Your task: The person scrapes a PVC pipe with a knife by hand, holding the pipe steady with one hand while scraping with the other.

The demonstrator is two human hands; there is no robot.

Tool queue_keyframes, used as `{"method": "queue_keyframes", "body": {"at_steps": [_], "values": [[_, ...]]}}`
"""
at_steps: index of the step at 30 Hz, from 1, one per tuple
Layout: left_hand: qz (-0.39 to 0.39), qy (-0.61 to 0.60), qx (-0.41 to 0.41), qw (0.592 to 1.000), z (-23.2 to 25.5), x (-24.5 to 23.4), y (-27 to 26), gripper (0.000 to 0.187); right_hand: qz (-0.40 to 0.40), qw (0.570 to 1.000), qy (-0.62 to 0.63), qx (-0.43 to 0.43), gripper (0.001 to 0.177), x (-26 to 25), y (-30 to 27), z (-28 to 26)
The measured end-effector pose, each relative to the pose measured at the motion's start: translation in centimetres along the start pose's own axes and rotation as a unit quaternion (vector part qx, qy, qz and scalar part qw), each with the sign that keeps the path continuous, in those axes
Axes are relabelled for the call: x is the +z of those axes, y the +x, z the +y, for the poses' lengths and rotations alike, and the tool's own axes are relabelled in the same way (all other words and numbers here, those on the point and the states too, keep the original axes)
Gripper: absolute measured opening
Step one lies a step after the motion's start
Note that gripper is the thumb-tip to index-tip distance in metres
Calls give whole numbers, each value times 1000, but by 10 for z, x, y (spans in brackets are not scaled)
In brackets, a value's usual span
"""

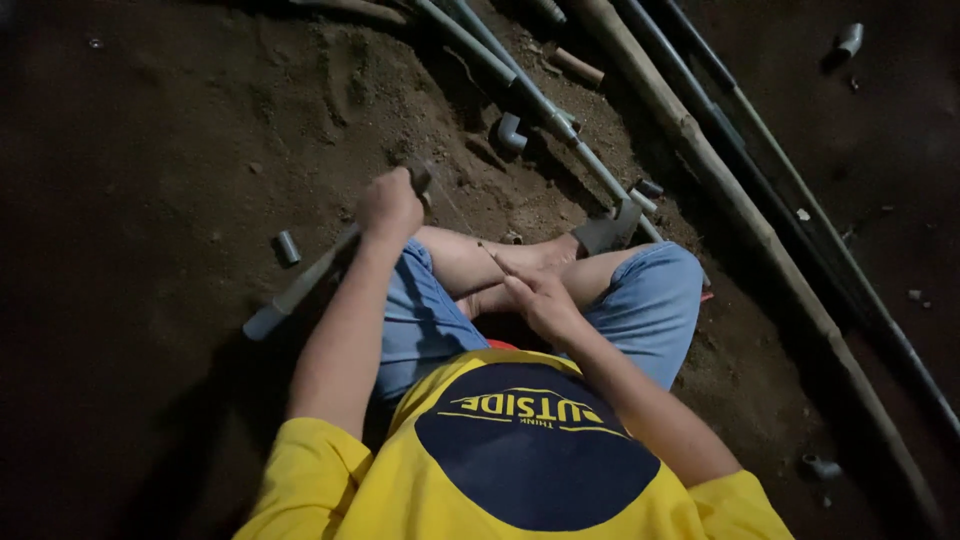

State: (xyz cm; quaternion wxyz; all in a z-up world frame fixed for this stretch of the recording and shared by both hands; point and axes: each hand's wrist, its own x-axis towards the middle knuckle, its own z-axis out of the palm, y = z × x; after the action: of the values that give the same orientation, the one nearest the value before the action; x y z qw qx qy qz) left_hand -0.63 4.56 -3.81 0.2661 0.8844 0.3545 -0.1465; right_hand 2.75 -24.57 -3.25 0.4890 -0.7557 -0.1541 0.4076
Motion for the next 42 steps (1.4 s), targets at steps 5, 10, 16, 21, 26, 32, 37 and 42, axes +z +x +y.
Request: {"method": "queue_keyframes", "body": {"at_steps": [5, 10, 16, 21, 26, 32, 37, 42], "values": [[-41, 30, 44, 998, 33, 10, -20, 21, 8, 1000, -27, -7, 43, 3, 33, 15], [15, -60, -43, 997, 5, 2, 2, 27, -4, 996, -83, -44, 43, -1, 2, -18], [-62, 3, 30, 998, 28, 6, -18, 23, 6, 1000, -5, -11, 41, 5, 21, 7], [-32, -35, -64, 997, 15, -21, -7, 30, 5, 999, -44, -19, 37, 6, 6, -11], [-78, -5, -24, 997, 28, 2, -8, 30, 30, 999, -14, 2, 36, 3, 20, 12], [-50, -36, -24, 998, 22, -12, -7, 32, 16, 1000, -19, -8, 38, 6, 11, -12], [-44, -76, -62, 994, 29, -20, -16, 32, 6, 999, -29, 40, 36, 0, 7, -14], [-95, -54, -15, 994, 57, -25, -40, 37, 4, 1000, 3, -19, 41, -2, 29, -3]]}}
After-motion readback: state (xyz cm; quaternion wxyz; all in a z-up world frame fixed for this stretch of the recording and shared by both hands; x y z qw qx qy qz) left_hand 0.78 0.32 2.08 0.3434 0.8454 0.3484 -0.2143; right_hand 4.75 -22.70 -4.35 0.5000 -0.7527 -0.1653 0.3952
